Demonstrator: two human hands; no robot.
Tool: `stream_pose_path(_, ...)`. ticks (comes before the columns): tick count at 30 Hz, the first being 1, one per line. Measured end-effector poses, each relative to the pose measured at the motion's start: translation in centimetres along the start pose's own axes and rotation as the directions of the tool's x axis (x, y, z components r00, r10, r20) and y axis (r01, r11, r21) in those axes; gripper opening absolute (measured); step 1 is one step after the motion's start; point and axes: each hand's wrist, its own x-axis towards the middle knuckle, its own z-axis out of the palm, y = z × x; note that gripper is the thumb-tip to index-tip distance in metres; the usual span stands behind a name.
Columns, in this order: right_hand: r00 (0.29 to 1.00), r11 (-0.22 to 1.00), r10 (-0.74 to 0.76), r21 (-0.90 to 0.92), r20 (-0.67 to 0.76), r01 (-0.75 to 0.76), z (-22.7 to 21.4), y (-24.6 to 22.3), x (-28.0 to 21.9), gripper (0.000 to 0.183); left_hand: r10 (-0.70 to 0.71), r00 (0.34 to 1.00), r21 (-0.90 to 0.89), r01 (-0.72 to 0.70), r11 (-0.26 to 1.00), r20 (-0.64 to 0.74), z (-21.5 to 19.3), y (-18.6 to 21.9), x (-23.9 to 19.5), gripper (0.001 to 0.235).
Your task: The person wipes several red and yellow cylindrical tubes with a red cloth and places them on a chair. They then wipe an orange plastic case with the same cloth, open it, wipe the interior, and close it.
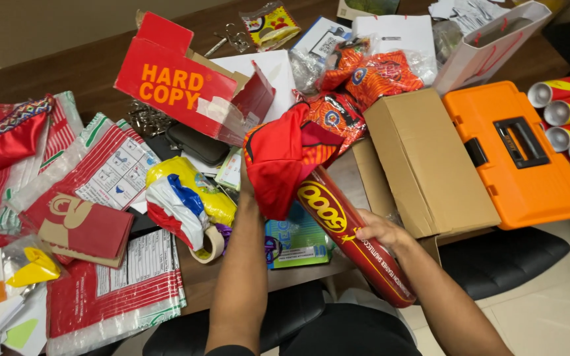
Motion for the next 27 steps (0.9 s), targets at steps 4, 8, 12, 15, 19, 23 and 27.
stream_pose_path(4,0.984,0.984,-0.055,-0.174,-0.172,0.025,4.0,-3.7,0.9,0.093,0.161,0.974,0.404,-0.214,0.889,0.162,-2.7,-2.5,0.3,0.036)
stream_pose_path(8,0.812,0.767,-0.224,-0.611,-0.540,-0.195,6.9,-6.0,1.9,0.082,0.366,0.930,0.515,-0.295,0.805,-0.039,-4.9,-8.6,-0.7,0.032)
stream_pose_path(12,0.684,0.727,-0.487,-0.686,-0.543,-0.027,5.5,-2.8,2.9,0.076,0.407,0.903,0.515,-0.287,0.808,-0.136,-2.5,-13.3,-5.1,0.046)
stream_pose_path(15,0.573,0.718,-0.644,-0.659,-0.507,0.225,5.4,-3.4,3.3,0.074,0.371,0.894,0.824,-0.399,0.402,0.251,-0.2,-14.9,-8.6,0.032)
stream_pose_path(19,0.504,0.854,-0.500,-0.496,-0.704,0.155,-3.6,6.0,3.1,0.070,0.210,0.888,0.788,-0.461,0.409,0.410,3.2,-13.4,-12.1,0.021)
stream_pose_path(23,0.568,0.853,-0.479,-0.202,-0.669,0.481,1.0,-2.1,1.7,0.065,0.158,0.903,0.783,-0.426,0.453,0.400,5.0,-12.6,-15.5,0.026)
stream_pose_path(27,0.466,0.834,-0.500,-0.261,-0.730,0.487,0.9,-1.9,0.7,0.067,0.098,0.858,0.788,-0.504,0.354,0.505,5.5,-11.0,-17.4,0.029)
